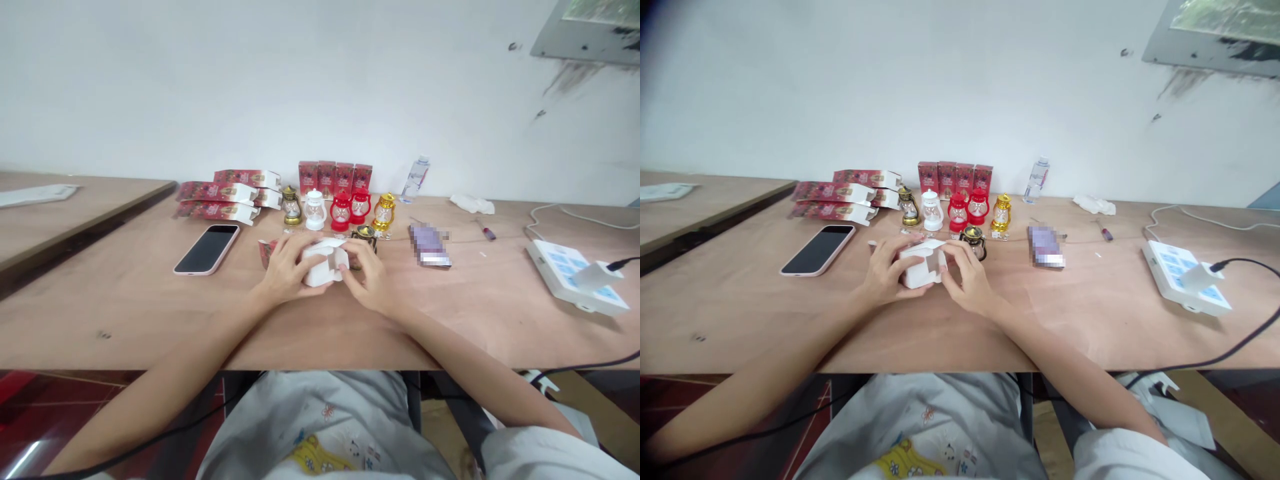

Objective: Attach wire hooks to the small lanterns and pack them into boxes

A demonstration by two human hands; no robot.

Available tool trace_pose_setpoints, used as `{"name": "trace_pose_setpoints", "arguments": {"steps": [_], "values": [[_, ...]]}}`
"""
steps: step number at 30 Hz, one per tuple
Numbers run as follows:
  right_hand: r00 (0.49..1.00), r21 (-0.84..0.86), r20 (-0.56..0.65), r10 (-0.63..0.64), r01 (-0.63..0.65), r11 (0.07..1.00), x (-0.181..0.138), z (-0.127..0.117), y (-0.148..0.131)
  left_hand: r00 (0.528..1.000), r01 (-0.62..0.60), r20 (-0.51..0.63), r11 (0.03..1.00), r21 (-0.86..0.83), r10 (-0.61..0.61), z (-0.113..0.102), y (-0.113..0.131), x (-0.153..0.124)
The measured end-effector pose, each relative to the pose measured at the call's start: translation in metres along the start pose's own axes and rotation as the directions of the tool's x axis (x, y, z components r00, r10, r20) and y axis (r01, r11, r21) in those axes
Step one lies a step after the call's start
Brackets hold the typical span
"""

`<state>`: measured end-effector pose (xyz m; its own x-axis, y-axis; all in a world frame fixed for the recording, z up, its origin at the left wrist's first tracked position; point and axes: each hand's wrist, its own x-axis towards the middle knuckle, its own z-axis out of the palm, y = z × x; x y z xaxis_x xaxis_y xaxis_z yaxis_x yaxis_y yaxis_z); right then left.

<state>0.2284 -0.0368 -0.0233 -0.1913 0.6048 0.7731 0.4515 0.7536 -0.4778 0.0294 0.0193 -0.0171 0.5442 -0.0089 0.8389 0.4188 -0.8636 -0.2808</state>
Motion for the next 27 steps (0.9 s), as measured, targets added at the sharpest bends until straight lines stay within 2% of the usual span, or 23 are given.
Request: {"name": "trace_pose_setpoints", "arguments": {"steps": [6,9,14,18,22,27], "values": [[0.976,0.286,0.004,0.217,-0.209,0.935,-0.0021,0.0069,0.0034,0.996,0.082,-0.02,0.996,0.019,-0.081,-0.0021,0.006,0.0035],[0.964,0.39,0.028,0.265,-0.254,0.885,-0.0001,0.0062,0.0024,0.994,0.107,-0.005,0.993,0.043,-0.107,-0.0038,0.008,0.0039],[0.957,0.481,0.074,0.28,-0.28,0.831,0.0017,0.0021,0.0015,0.996,0.077,-0.038,0.996,0.044,-0.075,-0.0031,0.0053,0.0013],[0.96,0.436,0.105,0.261,-0.281,0.855,0.0014,0.0027,0.0028,0.994,0.038,-0.099,0.999,0.038,-0.035,-0.0015,0.0021,-0.0007],[0.962,0.486,0.119,0.244,-0.271,0.831,0.0011,0.0064,0.0035,0.994,0.074,-0.086,0.997,0.032,-0.071,-0.0007,0.0031,-0.0023],[0.954,0.53,0.225,0.201,-0.293,0.796,0.002,0.0073,0.0045,0.991,0.071,-0.113,0.996,-0.046,-0.076,0.0012,0.0064,-0.0028]]}}
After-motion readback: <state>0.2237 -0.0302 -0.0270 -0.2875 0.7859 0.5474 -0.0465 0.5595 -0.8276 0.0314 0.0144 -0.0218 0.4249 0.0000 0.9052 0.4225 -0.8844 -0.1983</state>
